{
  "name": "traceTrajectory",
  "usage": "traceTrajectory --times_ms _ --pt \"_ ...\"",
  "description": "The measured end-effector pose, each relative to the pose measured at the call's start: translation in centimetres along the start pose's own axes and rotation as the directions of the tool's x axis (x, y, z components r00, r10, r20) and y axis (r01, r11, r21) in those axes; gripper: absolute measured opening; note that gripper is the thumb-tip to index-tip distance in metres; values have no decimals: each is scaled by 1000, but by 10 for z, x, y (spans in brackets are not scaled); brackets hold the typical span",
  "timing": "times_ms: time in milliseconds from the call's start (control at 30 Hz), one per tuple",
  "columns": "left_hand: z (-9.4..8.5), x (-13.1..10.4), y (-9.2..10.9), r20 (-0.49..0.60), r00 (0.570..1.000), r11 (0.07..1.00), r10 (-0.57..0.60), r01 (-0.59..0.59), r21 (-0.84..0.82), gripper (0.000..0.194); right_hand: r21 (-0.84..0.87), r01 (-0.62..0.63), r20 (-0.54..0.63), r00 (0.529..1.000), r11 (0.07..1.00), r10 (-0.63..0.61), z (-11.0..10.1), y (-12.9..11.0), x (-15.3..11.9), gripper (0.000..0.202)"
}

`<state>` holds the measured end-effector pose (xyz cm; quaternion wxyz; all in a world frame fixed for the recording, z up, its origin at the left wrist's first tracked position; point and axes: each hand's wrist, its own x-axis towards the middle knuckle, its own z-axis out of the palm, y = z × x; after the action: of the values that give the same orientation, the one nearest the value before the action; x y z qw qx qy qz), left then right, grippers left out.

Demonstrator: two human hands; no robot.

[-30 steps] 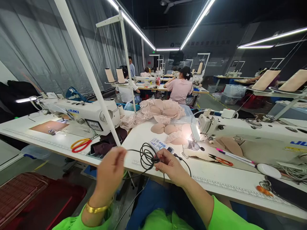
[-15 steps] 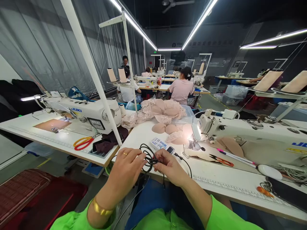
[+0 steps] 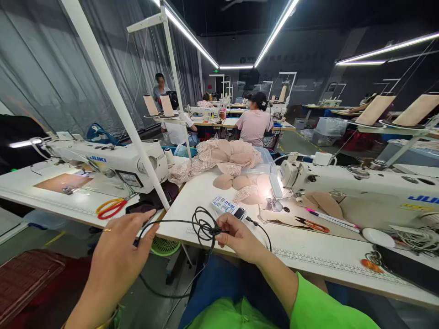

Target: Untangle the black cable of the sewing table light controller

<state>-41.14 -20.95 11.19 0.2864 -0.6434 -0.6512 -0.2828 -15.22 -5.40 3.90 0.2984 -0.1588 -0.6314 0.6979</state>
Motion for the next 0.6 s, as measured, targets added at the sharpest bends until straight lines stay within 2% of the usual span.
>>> traceTrajectory --times_ms 100,167,200,267,333,367,400,433,467,500,533,567,600 --pt "11 8 33 35 984 978 173 -167 -123 35 37 14 26 1000 999 -15 4 0 1 44" --pt "25 12 53 70 961 942 269 -247 -225 21 58 38 66 997 998 -41 6 -2 -1 42" --pt "32 14 59 81 952 927 296 -265 -265 17 61 43 83 995 997 -48 7 -3 -3 40" --pt "40 18 58 76 954 913 291 -253 -319 21 45 35 105 994 998 -40 4 -6 -7 40" --pt "37 20 40 31 988 947 152 -136 -290 24 26 22 99 995 999 -25 -3 -7 -13 41" --pt "32 20 28 -21 1000 969 18 -23 -246 22 28 13 79 997 1000 -15 -7 -7 -15 41" --pt "24 18 16 -82 983 971 -161 143 -191 20 42 4 49 999 999 -6 -12 -6 -16 43" --pt "14 14 4 -144 926 932 -350 329 -150 18 70 -2 13 1000 998 1 -16 -5 -17 44" --pt "4 7 -5 -155 853 864 -498 474 -168 21 105 0 -22 1000 995 2 -19 -4 -17 46" --pt "-6 -2 -11 -53 820 808 -571 549 -215 24 139 8 -52 999 990 -1 -21 -3 -16 47" --pt "-15 -13 -13 94 829 785 -552 554 -278 29 169 24 -75 997 985 -11 -21 -3 -14 47" --pt "-22 -24 -13 214 864 791 -455 503 -348 39 194 43 -90 996 980 -26 -20 -2 -12 47" --pt "-27 -34 -10 237 916 830 -322 394 -394 55 215 58 -96 995 975 -38 -18 -2 -9 46"
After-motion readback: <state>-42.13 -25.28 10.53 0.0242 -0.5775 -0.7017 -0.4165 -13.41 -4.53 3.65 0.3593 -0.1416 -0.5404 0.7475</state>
